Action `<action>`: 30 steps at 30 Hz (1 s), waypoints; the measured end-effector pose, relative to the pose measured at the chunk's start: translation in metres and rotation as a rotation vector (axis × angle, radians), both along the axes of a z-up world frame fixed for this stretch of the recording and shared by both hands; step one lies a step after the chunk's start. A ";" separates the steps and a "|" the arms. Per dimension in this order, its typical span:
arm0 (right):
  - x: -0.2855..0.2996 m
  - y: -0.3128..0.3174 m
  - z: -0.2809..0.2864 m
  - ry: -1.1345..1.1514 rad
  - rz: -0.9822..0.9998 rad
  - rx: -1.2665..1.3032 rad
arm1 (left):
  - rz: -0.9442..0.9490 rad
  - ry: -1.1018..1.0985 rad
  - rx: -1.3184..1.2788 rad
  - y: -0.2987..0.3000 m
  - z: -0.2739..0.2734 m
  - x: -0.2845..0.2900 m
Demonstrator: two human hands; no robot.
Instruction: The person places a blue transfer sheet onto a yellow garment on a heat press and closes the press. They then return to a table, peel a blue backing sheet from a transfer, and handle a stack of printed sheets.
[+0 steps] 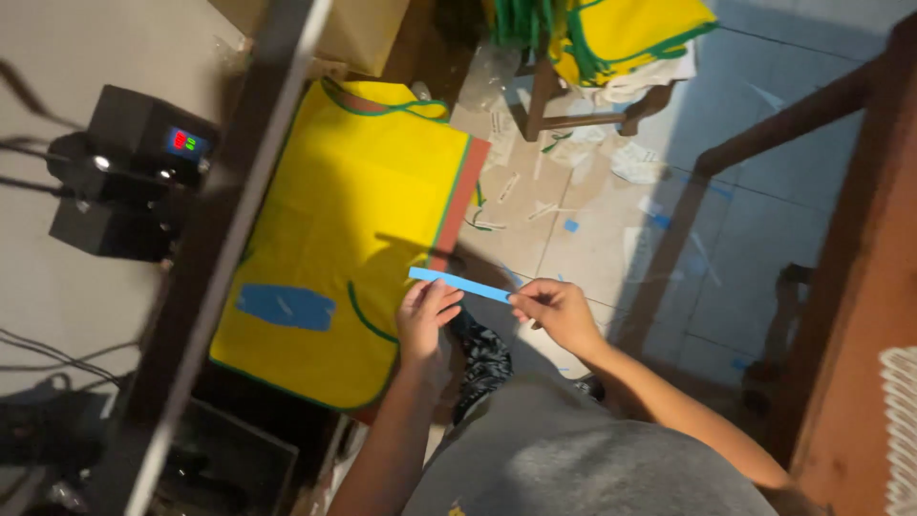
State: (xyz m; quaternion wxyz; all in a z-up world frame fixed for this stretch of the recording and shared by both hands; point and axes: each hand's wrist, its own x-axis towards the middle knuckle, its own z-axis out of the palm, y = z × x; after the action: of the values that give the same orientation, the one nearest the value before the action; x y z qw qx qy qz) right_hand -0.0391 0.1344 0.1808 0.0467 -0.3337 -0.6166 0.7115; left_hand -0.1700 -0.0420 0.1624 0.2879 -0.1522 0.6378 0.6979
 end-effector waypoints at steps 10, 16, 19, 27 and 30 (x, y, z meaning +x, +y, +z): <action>-0.195 -0.021 -0.079 -0.251 0.046 0.007 | 0.049 0.078 -0.290 -0.027 -0.181 -0.189; -0.278 -0.002 -0.119 -0.368 0.237 0.413 | 0.034 0.119 -0.427 0.002 -0.198 -0.265; -0.294 0.000 -0.132 -0.452 0.227 0.405 | 0.036 0.179 -0.488 0.014 -0.187 -0.282; -0.291 -0.005 -0.137 -0.445 0.182 0.483 | -0.173 1.266 -0.869 0.006 -0.176 -0.250; -0.293 -0.005 -0.143 -0.500 0.185 0.433 | -0.334 1.420 -0.788 0.015 -0.137 -0.240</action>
State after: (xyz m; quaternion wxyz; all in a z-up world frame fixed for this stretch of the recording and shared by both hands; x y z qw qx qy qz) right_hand -0.3325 0.1290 0.0379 -0.1008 -0.4230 -0.7734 0.4613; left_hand -0.4103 -0.0268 0.0252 -0.1581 0.3318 0.8798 0.3013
